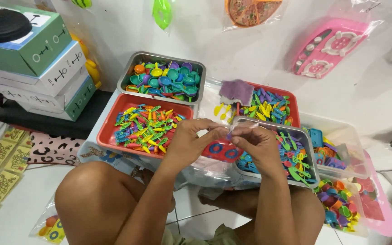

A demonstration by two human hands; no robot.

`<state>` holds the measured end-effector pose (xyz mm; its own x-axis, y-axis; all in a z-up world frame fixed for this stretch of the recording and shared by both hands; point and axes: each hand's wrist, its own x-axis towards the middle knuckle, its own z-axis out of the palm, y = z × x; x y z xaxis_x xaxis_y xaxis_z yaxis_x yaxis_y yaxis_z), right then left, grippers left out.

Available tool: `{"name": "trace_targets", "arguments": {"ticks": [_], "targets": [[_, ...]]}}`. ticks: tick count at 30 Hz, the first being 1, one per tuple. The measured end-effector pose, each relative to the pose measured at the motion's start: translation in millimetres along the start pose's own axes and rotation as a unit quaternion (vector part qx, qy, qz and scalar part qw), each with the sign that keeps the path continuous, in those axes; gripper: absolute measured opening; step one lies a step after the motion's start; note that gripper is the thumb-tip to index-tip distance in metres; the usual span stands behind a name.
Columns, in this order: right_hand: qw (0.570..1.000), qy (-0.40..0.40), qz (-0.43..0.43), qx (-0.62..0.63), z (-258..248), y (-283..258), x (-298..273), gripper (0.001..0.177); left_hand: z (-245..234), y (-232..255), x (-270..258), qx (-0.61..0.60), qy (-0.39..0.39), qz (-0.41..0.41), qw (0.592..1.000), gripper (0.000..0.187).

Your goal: The person is sorting and packing small colorful plastic toy pieces into individual plastic bags.

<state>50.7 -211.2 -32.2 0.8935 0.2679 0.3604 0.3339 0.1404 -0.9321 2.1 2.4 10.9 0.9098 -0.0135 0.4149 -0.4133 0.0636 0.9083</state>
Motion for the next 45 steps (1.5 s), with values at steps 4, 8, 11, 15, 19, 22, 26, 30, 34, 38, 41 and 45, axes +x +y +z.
{"name": "trace_targets", "arguments": {"ticks": [4,8,11,15,19,22,26,30,34,38,41,45], "targets": [[1.0,0.016,0.004,0.001,-14.6,15.0,-0.7,0.019,1.5,-11.7,1.7,0.0,-0.005,0.021,1.0,0.016],[0.999,-0.012,0.003,0.034,-5.1,2.8,-2.4,0.029,2.2,-3.0,2.7,-0.013,0.008,0.023,1.0,0.016],[0.999,-0.043,0.015,0.0,5.0,-4.6,0.4,0.029,2.1,1.0,1.7,-0.039,0.035,0.004,0.999,0.019],[0.999,0.001,-0.033,-0.029,6.8,-7.9,1.3,0.027,1.7,-4.8,2.0,-0.072,0.002,0.014,0.997,0.055],[0.996,-0.01,-0.06,-0.058,12.8,-18.5,3.3,0.025,1.0,-34.0,-1.4,-0.054,0.003,-0.008,0.999,0.015],[0.997,-0.006,-0.066,-0.045,6.0,-16.3,2.0,0.017,2.0,-29.1,1.2,-0.048,0.013,0.006,0.999,0.013],[0.997,0.004,-0.069,-0.033,1.4,-19.3,2.8,0.016,5.6,-21.4,-0.1,-0.064,0.014,0.01,0.998,0.013],[0.997,-0.036,-0.056,-0.041,3.3,-21.0,4.2,0.029,9.7,-12.3,-2.7,-0.08,0.019,-0.004,0.997,0.013],[0.993,-0.064,-0.073,-0.07,2.6,-24.6,5.9,0.02,8.1,-3.5,-6.1,-0.074,0.026,-0.017,0.997,0.013],[0.987,-0.116,-0.056,-0.098,6.5,-28.4,2.0,0.021,9.8,-3.5,-5.1,-0.074,0.031,-0.001,0.997,0.013],[0.981,-0.139,-0.042,-0.132,11.8,-19.6,2.7,0.018,11.4,-9.6,-2.9,-0.065,0.047,0.017,0.997,0.013],[0.99,-0.077,-0.049,-0.11,7.9,7.5,2.2,0.015,13.4,-13.9,0.7,-0.106,0.088,0.003,0.99,0.011]]}}
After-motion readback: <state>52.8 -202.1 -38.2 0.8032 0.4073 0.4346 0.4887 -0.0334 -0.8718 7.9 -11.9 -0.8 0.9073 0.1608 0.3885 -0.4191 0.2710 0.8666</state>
